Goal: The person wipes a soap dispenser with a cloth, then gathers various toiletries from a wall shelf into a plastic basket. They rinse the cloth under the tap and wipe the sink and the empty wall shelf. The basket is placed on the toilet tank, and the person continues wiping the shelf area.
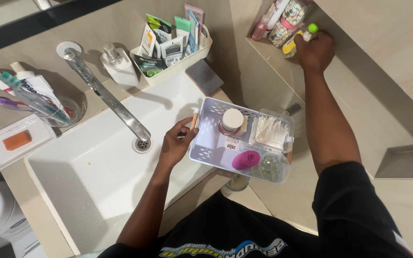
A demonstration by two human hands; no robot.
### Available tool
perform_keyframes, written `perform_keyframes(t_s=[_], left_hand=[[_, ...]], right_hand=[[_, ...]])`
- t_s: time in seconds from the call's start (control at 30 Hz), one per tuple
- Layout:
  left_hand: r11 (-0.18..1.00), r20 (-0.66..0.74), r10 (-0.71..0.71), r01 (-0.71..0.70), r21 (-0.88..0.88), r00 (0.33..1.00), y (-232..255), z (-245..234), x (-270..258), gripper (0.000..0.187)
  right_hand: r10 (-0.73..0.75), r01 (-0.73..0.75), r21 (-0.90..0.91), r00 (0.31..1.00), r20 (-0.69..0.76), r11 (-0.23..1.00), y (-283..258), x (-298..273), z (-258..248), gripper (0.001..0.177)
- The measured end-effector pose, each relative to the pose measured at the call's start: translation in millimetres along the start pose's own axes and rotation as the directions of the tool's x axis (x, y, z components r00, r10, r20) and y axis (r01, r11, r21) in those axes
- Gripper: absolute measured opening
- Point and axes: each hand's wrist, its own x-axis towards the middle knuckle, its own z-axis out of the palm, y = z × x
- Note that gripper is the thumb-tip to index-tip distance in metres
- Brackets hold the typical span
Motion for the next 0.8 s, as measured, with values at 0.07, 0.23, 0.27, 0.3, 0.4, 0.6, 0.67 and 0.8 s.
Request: perform_keyframes(t_s=[0.07,0.23,0.27,0.3,0.4,0.6,0.67,0.8], left_hand=[[1.0,0.001,0.005,-0.005,-0.002,1.0,-1,0,1,0.051],[0.999,0.01,-0.033,0.033,-0.006,0.999,-3,1,1,0.05],[1.0,0.01,-0.028,0.028,-0.005,1.0,-3,2,1,0.05],[1.0,0.01,-0.023,0.023,-0.004,1.0,-3,2,1,0.049],[1.0,0.011,-0.004,0.004,-0.011,1.0,-4,2,1,0.049],[1.0,0.011,0.016,-0.016,-0.022,1.0,-6,4,1,0.049],[1.0,0.012,0.018,-0.017,-0.023,1.0,-6,4,1,0.048],[1.0,0.013,0.006,-0.006,-0.022,1.0,-5,3,1,0.048]], right_hand=[[-0.041,0.041,-0.023,0.999,0.002,0.999,-6,-10,-12,0.042],[-0.349,0.098,0.495,0.824,0.446,0.864,-52,-70,-55,0.031],[-0.418,0.108,0.531,0.754,0.507,0.84,-68,-81,-57,0.032],[-0.483,0.113,0.568,0.674,0.559,0.815,-84,-92,-60,0.033],[-0.57,0.256,0.524,0.538,0.621,0.812,-123,-133,-64,0.04],[-0.775,0.637,0.463,0.388,0.499,0.616,-153,-178,-40,0.034],[-0.746,0.66,0.407,0.376,0.549,0.632,-155,-185,-31,0.032],[-0.705,0.682,0.334,0.379,0.6,0.651,-155,-189,-24,0.03]])
